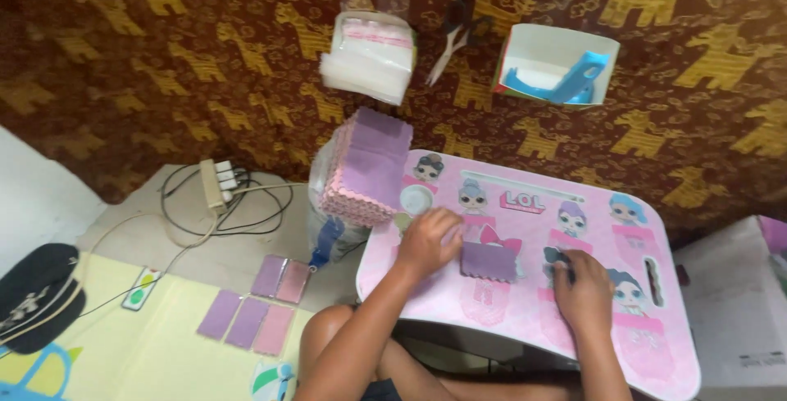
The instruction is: The person uses a lint roller to clean a small purple cloth, then folds it and places it into a clear plastic bag. The person repeats this process with another cloth, folding and bagging each one individually.
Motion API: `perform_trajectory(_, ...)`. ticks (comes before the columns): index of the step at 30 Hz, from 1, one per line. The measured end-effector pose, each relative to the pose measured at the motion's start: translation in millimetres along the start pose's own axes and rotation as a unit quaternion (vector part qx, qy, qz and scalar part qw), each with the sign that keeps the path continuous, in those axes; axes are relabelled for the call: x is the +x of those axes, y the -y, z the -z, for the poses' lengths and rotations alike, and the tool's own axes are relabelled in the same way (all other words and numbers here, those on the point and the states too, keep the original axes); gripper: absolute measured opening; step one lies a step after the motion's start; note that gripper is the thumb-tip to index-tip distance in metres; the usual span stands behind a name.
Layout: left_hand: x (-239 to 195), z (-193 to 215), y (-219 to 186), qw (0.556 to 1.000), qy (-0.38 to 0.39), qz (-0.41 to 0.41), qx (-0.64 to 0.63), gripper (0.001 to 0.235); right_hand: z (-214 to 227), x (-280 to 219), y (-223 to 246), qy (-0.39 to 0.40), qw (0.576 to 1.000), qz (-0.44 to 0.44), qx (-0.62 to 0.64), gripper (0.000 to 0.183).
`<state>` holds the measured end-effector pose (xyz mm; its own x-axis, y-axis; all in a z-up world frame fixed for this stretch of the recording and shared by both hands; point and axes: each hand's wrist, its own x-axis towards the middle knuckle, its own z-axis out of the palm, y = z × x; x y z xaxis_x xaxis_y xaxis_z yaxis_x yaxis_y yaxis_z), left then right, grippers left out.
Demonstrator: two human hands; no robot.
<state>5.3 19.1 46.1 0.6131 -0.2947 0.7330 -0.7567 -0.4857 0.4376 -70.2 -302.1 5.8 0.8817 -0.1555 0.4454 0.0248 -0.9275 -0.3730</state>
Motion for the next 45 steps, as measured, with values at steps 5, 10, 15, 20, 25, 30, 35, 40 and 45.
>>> perform_trajectory(5, 88, 98, 16, 0.984, -0.044, -0.06, 0.162, 0.02, 10, 5, 7, 0.055, 0.998, -0.039, 0.001, 0.037)
perform_trajectory(10, 172, 187, 38, 0.957, -0.055, -0.058, 0.279, 0.023, -5, 3, -10, 0.029, 0.999, -0.012, -0.024, 0.038)
perform_trajectory(15, 213, 214, 78, 0.943, 0.044, -0.04, 0.327, 0.044, -7, 3, -13, 0.028, 0.998, -0.034, -0.034, 0.035)
perform_trajectory(20, 220, 213, 75, 0.931, 0.115, -0.002, 0.345, 0.065, 1, 5, -5, 0.036, 0.998, -0.042, -0.013, 0.036)
perform_trajectory(25, 218, 211, 71, 0.928, 0.103, -0.028, 0.358, 0.066, 6, 6, -1, 0.053, 0.997, -0.057, 0.0, 0.037)
perform_trajectory(30, 217, 213, 71, 0.938, 0.099, -0.012, 0.331, 0.04, -2, 4, -11, 0.038, 0.998, -0.049, 0.009, 0.037)
perform_trajectory(35, 209, 216, 65, 0.935, 0.06, -0.071, 0.341, 0.012, 1, 5, -6, 0.045, 0.997, -0.059, 0.014, 0.037)
perform_trajectory(40, 192, 220, 43, 0.929, -0.002, -0.13, 0.347, 0.017, -1, 3, -9, 0.044, 0.996, -0.071, 0.018, 0.035)
perform_trajectory(45, 136, 203, 14, 0.899, -0.089, -0.219, 0.369, 0.022, 3, 2, -5, 0.041, 0.998, -0.042, 0.015, 0.035)
